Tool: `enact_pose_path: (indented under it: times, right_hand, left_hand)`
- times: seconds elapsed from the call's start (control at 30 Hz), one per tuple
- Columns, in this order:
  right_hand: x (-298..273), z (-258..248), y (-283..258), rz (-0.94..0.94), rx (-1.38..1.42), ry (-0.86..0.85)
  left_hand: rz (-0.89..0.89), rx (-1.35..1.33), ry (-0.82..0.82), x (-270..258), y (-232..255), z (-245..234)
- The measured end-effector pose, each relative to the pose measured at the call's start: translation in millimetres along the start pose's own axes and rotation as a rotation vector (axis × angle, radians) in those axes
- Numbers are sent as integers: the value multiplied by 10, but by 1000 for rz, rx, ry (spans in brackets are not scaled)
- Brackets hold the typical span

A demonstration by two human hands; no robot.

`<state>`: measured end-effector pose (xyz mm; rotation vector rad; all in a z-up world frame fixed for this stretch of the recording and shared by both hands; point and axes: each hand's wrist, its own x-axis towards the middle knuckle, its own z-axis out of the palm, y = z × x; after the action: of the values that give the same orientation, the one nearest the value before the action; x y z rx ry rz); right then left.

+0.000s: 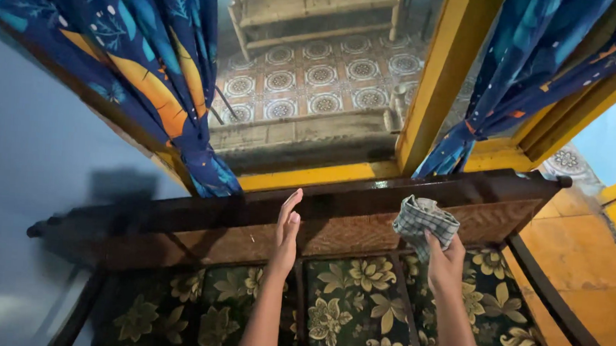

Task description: Clean the window glass and frame with a cloth.

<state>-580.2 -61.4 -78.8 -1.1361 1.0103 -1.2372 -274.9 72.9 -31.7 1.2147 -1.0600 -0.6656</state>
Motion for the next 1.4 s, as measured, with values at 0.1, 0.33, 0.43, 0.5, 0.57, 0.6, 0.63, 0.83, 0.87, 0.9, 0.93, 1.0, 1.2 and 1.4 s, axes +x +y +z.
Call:
enact_pose_path:
  times: [0.1,0.33,0.43,0.5,0.57,0.6,0.63,0.83,0.87,0.9,0.93,1.0,1.2,1.4]
  right_hand:
    - [189,-74,318,-80,150,-1]
    - [195,-48,422,-111,143,1]
    - [259,-82,540,-94,112,27]
    - [368,-103,709,-143,204,-5]
    - [439,-70,825,-121,173,31]
    - [511,-78,848,-101,133,70]
    - [563,-74,878,-111,132,68]
    - [943,94,1028,-116,123,122]
    - [1011,162,1004,-80,113,144]
    - [1073,230,974,-44,102,166]
    - [1094,366,814,-50,102,166]
    - [1117,628,492,70,64,177]
    - [1474,978,734,-105,125,103]
    - [1707,1210,1029,-181,125,107]
  left_hand:
    - [44,53,46,107,-73,11]
    - [131,0,56,280,-370,43]
    - [177,-10,69,441,-611,23]
    - [205,-21,51,565,-708,7]
    - [185,-32,45,638,-758,-15]
    - [162,-52,39,705,-781,12]
    - [171,-57,39,759,-855,-4]
    - [130,27,-11,1220,-1116,-95]
    - [162,45,-26,1295,-1139,-112]
    - [193,64,-40,1367,-1154,-129]
    - [199,61,-40,1432,-1124,-155]
    - [150,150,-61,1544,-1064,-202]
    - [194,242,-34,1977,-1302,-356]
    - [167,210,-56,2202,-1390,-505]
